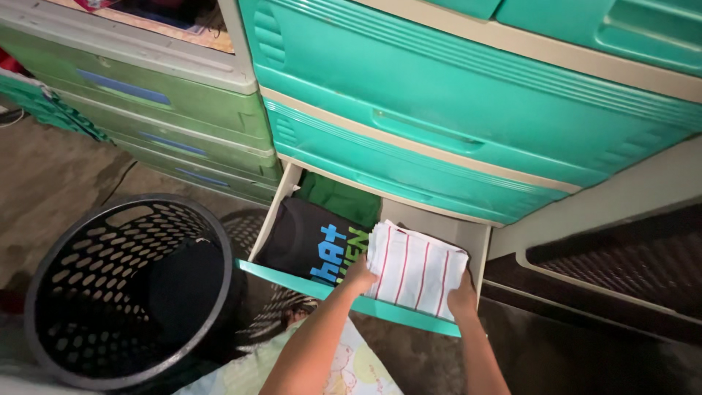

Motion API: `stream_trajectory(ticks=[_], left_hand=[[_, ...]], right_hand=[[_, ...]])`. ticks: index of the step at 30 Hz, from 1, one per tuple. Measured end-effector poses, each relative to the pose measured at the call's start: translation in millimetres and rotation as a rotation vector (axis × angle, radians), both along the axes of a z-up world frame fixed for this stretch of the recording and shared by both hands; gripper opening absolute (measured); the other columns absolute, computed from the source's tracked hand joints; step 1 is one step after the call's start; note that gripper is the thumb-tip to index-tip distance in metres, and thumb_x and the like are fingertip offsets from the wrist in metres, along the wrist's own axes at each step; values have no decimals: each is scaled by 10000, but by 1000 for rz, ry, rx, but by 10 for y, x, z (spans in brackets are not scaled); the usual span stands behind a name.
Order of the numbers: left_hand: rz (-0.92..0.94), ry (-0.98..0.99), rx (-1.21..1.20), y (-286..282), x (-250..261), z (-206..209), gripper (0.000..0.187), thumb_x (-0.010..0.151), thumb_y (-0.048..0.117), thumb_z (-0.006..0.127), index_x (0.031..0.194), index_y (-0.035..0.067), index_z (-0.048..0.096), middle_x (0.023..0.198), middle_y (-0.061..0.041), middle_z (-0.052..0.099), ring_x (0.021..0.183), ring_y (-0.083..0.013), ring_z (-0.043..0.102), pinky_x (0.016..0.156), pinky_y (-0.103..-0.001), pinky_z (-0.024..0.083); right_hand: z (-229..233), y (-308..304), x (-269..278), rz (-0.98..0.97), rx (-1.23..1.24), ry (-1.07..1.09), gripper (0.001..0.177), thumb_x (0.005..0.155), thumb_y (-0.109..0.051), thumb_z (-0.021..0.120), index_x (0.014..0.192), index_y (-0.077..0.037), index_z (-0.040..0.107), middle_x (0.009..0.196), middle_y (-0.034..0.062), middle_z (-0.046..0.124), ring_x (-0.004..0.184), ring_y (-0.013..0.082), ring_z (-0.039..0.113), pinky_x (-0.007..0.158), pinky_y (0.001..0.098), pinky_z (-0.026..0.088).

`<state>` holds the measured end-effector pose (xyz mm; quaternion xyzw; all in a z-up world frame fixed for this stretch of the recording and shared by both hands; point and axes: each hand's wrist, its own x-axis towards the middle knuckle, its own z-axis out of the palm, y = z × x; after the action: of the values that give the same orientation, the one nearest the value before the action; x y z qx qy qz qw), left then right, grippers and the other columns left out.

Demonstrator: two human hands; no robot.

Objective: The person sorts through various articles of clothing on a bed, including t-shirts, shorts, and pants, and places them into the drawers of a plastic storage unit.

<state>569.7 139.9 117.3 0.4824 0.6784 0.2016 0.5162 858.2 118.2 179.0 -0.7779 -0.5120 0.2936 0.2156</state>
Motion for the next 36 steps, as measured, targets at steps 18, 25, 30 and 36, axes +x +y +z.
stream_trajectory(ticks=[18, 25, 30, 36], left_hand=[[-227, 457, 78, -255, -307, 997, 913, 866, 76, 639, 1633, 93, 144, 1283, -224, 630, 1103, -392, 684, 898, -491, 567], [7, 474, 330, -661, -1459, 1492, 382, 864, 164, 631, 1242, 127, 666, 1214, -178, 707, 1128, -374, 670, 936, -492, 543], [341, 419, 193, -1188, -2820, 1533, 370, 889, 196, 618, 1249, 170, 699, 1208, -168, 725, 1128, -361, 682, 971, -476, 531], [724, 377, -48, -1791, -4316, 813, 518, 799, 210, 684, 1303, 93, 663, 1311, -208, 627, 1214, -360, 611, 1008, -434, 503]], right_hand=[[215, -393, -504, 396, -114, -658, 315, 905, -225, 571, 1175, -205, 733, 1242, 105, 651, 1190, 313, 630, 985, 432, 540], [964, -382, -1663, 708, 319, -277, 315, 907, -195, 632, 1197, -103, 711, 1201, 176, 685, 1114, 389, 650, 963, 461, 525], [2036, -780, -3648, 989, 446, 0, 319, 905, -196, 635, 1206, -118, 701, 1213, 129, 690, 1075, 373, 660, 899, 453, 539], [2013, -1002, -5539, 1076, 286, -28, 281, 922, -170, 633, 1186, -127, 720, 1217, 137, 674, 1073, 387, 645, 910, 480, 512]])
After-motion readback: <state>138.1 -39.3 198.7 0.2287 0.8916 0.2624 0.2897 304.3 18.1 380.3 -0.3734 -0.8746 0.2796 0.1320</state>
